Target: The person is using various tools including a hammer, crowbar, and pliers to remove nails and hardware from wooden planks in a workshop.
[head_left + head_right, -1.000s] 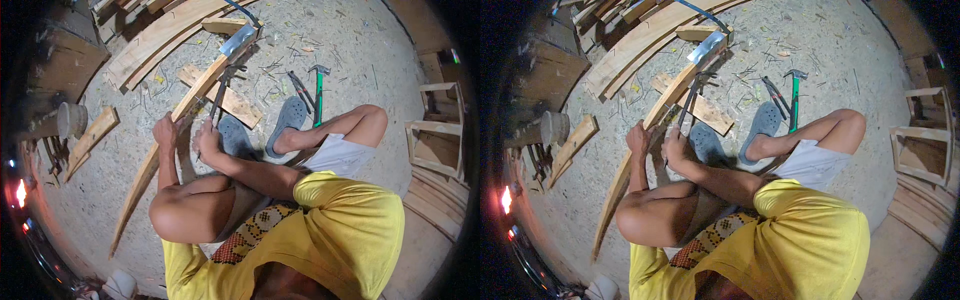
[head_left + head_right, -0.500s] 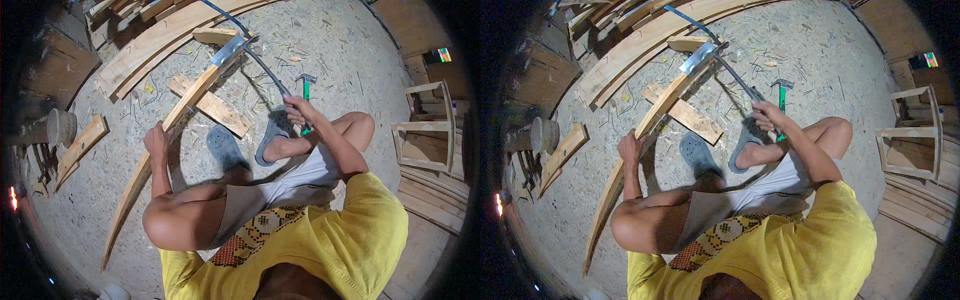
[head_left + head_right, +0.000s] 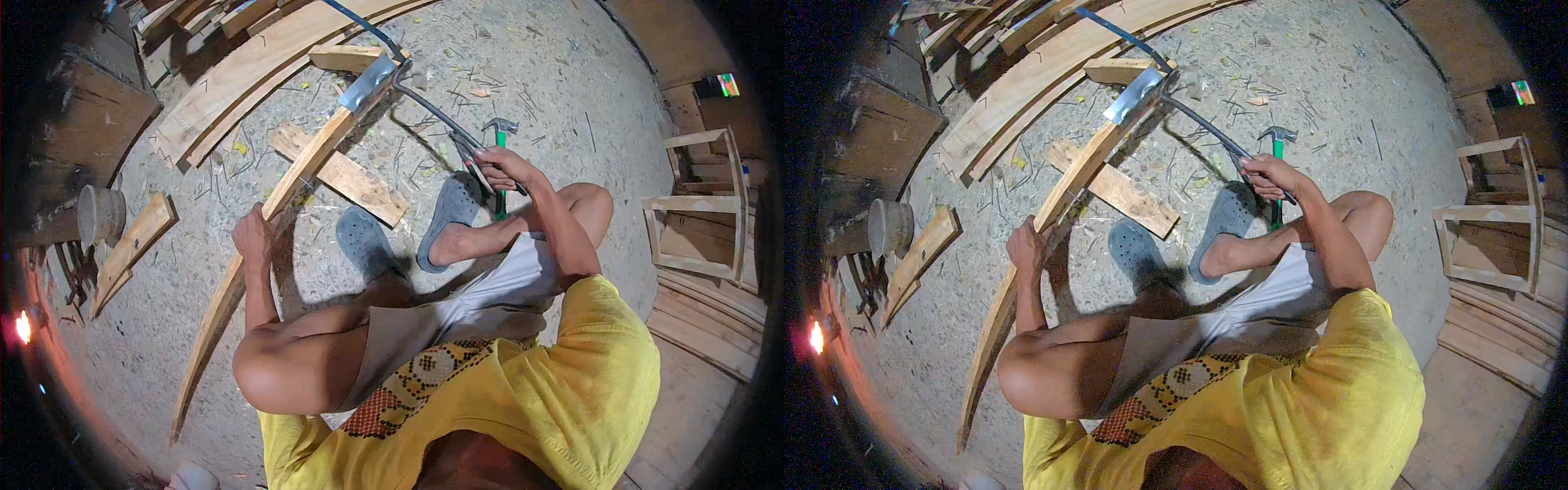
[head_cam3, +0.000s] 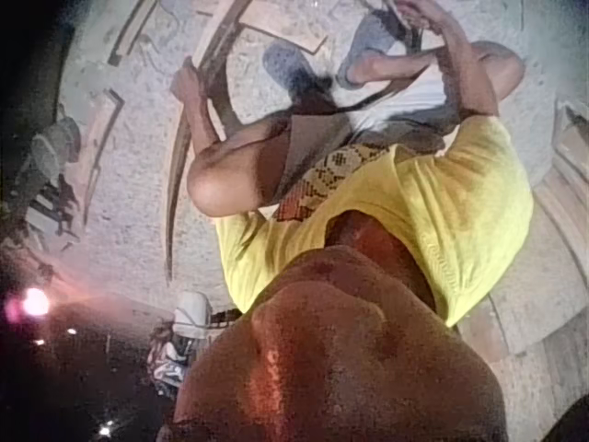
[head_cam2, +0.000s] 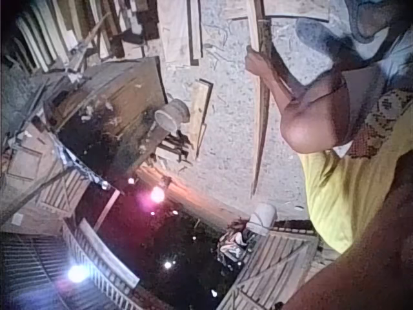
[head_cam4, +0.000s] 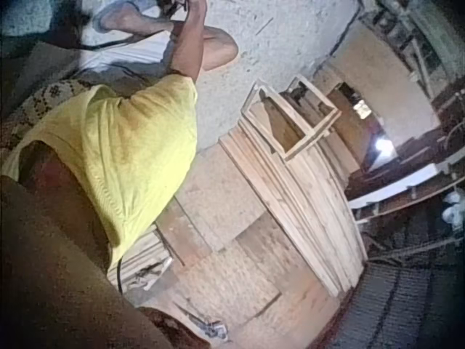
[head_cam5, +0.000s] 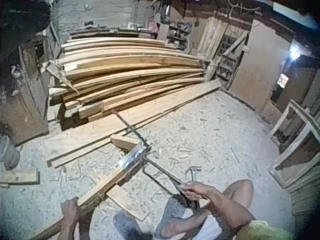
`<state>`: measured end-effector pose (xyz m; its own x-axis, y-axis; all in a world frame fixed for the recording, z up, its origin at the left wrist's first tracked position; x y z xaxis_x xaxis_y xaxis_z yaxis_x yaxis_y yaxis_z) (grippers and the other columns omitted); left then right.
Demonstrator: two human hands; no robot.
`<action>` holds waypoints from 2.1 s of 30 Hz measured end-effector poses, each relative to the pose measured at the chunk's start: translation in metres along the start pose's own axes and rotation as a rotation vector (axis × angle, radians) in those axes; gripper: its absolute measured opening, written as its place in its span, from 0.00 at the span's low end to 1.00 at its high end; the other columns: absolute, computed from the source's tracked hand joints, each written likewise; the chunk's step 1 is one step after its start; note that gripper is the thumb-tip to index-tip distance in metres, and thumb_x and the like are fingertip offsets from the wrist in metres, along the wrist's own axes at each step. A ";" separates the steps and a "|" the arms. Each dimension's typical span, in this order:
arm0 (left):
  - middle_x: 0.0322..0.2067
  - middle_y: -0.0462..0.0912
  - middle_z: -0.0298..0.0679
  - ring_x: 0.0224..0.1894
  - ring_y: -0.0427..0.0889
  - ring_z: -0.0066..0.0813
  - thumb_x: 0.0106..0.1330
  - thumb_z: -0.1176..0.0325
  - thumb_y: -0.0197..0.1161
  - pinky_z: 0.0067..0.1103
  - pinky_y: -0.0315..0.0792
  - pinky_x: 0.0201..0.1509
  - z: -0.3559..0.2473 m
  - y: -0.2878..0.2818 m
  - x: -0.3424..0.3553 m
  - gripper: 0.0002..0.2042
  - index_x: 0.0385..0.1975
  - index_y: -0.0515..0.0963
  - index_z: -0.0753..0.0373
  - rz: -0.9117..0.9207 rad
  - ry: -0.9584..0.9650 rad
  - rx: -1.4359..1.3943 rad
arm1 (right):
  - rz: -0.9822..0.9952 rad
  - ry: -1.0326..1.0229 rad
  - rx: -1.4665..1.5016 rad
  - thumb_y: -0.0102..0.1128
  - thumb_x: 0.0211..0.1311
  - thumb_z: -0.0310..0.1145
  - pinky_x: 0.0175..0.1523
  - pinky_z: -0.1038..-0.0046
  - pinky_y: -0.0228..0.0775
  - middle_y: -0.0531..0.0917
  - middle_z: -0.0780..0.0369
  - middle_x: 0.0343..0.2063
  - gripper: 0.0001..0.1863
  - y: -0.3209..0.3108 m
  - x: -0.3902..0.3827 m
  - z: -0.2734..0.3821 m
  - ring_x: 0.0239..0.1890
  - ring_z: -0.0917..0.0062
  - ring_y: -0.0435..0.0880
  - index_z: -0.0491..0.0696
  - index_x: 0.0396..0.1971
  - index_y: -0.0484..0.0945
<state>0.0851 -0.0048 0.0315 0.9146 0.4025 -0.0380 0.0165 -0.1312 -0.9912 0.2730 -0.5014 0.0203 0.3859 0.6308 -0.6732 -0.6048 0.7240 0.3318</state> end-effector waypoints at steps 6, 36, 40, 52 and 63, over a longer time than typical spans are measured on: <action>0.26 0.85 0.53 0.32 0.85 0.57 0.58 0.51 0.75 0.45 0.76 0.35 -0.004 0.002 0.002 0.21 0.38 0.81 0.62 0.039 -0.016 -0.018 | -0.010 -0.041 0.097 0.48 0.81 0.48 0.08 0.81 0.48 0.58 0.72 0.07 0.23 -0.007 0.001 -0.002 0.03 0.86 0.56 0.53 0.23 0.64; 0.27 0.84 0.50 0.35 0.85 0.52 0.59 0.51 0.73 0.43 0.75 0.38 0.005 0.009 0.000 0.20 0.40 0.82 0.59 -0.019 0.028 -0.001 | 0.024 -0.010 -0.204 0.53 0.79 0.43 0.22 0.73 0.63 0.70 0.69 0.14 0.17 0.170 -0.025 -0.099 0.15 0.81 0.70 0.46 0.32 0.73; 0.28 0.85 0.49 0.35 0.85 0.51 0.58 0.48 0.74 0.42 0.76 0.38 0.014 0.019 -0.002 0.23 0.43 0.82 0.60 -0.096 0.059 -0.052 | -0.138 -0.345 -1.074 0.55 0.76 0.44 0.41 0.58 0.72 0.81 0.45 0.25 0.22 0.165 -0.042 -0.063 0.34 0.51 0.83 0.35 0.41 0.77; 0.33 0.86 0.48 0.40 0.85 0.52 0.57 0.50 0.74 0.43 0.77 0.42 0.012 0.017 -0.003 0.23 0.45 0.81 0.59 -0.080 0.054 -0.076 | -0.544 -0.404 -1.779 0.54 0.75 0.43 0.28 0.48 0.73 0.83 0.46 0.21 0.14 0.115 -0.008 0.008 0.25 0.47 0.85 0.45 0.37 0.73; 0.34 0.86 0.44 0.41 0.85 0.47 0.56 0.47 0.74 0.41 0.76 0.44 0.020 0.023 -0.004 0.25 0.47 0.81 0.56 -0.158 0.084 -0.038 | -0.463 -0.507 -1.697 0.49 0.67 0.29 0.33 0.50 0.75 0.86 0.50 0.32 0.07 0.120 0.009 -0.008 0.31 0.49 0.87 0.48 0.41 0.74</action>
<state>0.0741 0.0088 0.0060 0.9298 0.3441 0.1304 0.1769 -0.1072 -0.9784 0.1988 -0.4111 0.0485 0.6622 0.7327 -0.1568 -0.2472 0.0162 -0.9688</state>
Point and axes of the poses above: each hand's wrist, its own x-axis towards the middle knuckle, its own y-axis out of the palm, z = x × y, the point moved 8 cm from there along x, towards the middle knuckle
